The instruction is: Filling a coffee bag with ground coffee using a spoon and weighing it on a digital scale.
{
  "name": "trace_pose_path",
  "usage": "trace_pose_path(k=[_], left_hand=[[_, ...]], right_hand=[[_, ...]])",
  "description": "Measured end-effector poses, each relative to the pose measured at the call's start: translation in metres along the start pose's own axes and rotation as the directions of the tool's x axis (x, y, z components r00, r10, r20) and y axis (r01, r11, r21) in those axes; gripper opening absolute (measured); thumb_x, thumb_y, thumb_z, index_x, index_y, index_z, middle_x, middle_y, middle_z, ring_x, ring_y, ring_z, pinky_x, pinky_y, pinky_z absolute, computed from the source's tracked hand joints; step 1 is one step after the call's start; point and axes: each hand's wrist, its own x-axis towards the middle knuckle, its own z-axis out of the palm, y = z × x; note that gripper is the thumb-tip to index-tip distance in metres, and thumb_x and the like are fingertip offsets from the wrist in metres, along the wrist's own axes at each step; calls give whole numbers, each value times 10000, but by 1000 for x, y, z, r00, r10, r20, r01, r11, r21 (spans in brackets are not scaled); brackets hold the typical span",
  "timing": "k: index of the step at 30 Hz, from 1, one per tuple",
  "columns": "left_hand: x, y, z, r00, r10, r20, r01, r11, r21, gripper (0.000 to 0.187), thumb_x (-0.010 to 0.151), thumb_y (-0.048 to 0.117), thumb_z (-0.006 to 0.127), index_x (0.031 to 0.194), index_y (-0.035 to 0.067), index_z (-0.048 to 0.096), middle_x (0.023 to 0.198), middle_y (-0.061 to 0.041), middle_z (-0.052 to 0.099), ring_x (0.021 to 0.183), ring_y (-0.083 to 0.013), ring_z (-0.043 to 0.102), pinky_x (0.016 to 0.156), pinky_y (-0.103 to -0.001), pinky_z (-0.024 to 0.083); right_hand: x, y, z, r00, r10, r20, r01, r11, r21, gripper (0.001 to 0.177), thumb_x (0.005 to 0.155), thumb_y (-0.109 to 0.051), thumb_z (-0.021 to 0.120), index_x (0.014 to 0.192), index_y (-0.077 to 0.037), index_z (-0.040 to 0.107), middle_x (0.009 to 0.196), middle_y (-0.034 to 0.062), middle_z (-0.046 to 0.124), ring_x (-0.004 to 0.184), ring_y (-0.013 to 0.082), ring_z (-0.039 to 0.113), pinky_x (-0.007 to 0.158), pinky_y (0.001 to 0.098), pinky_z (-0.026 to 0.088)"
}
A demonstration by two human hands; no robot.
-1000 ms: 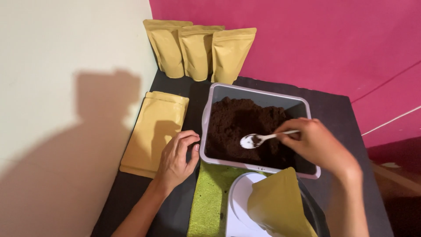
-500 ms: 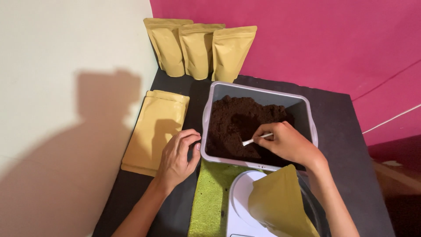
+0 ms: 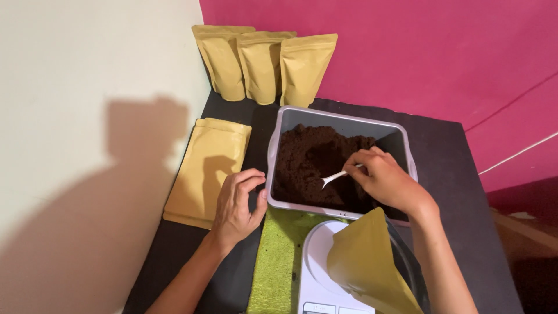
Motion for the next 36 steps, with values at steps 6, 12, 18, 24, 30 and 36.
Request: trace_pose_path(k=[6, 12, 18, 24, 30, 36], left_hand=[[-21, 6, 21, 999, 27, -19, -28, 997, -70, 394, 935, 331, 684, 1191, 53, 571, 1142, -140, 647, 1006, -312, 635, 872, -438, 512], [2, 99, 18, 1000, 10, 9, -4, 872, -489, 864, 820, 564, 765, 1348, 33, 336, 1309, -210, 479, 1224, -325, 573, 1071, -434, 547], [12, 167, 18, 979, -144, 145, 204, 677, -707, 901, 951, 798, 524, 1442, 102, 228, 1533, -382, 291, 1488, -487, 325, 1216, -637, 300], [25, 186, 45, 984, -168, 56, 144, 573, -806, 940, 1033, 855, 457, 1505, 68, 253, 1586, -376, 286, 1538, -501, 301, 1252, -590, 262], [35, 183, 37, 943, -130, 305, 323, 572, -754, 1116, 789, 470, 802, 1504, -5, 88, 1577, -299, 285, 1533, -427, 329, 1276, -509, 280], [28, 166, 45, 951, -103, 292, 303, 500, -811, 1038, 821, 386, 830, 1536, 12, 177, 1498, -223, 425, 1396, -352, 512, 1200, -469, 398]], right_hand=[[-12, 1, -21, 990, 142, 19, -143, 983, 114, 185, 985, -199, 606, 1008, -114, 769, 881, 78, 717, 900, 272, 680, 899, 403, 524], [-22, 21, -33, 986, 161, 29, -163, 956, 243, 281, 1017, -297, 554, 1058, -122, 769, 1018, 17, 741, 873, 165, 630, 821, 307, 460], [-35, 25, -45, 993, 117, -20, -107, 956, 274, 296, 1003, -312, 572, 1048, -112, 786, 1006, -10, 811, 899, 125, 696, 813, 295, 498], [-52, 28, -58, 991, 108, -83, -84, 964, 253, 316, 998, -338, 566, 1055, -118, 786, 1026, -5, 798, 950, 135, 679, 836, 301, 487], [-68, 32, -68, 982, 142, -128, -104, 959, 263, 298, 991, -336, 583, 1062, -129, 785, 1004, -4, 765, 986, 132, 632, 873, 295, 463], [-84, 30, -77, 965, 197, -171, -143, 948, 283, 272, 986, -323, 600, 1048, -134, 786, 974, -8, 746, 945, 117, 627, 849, 279, 463]])
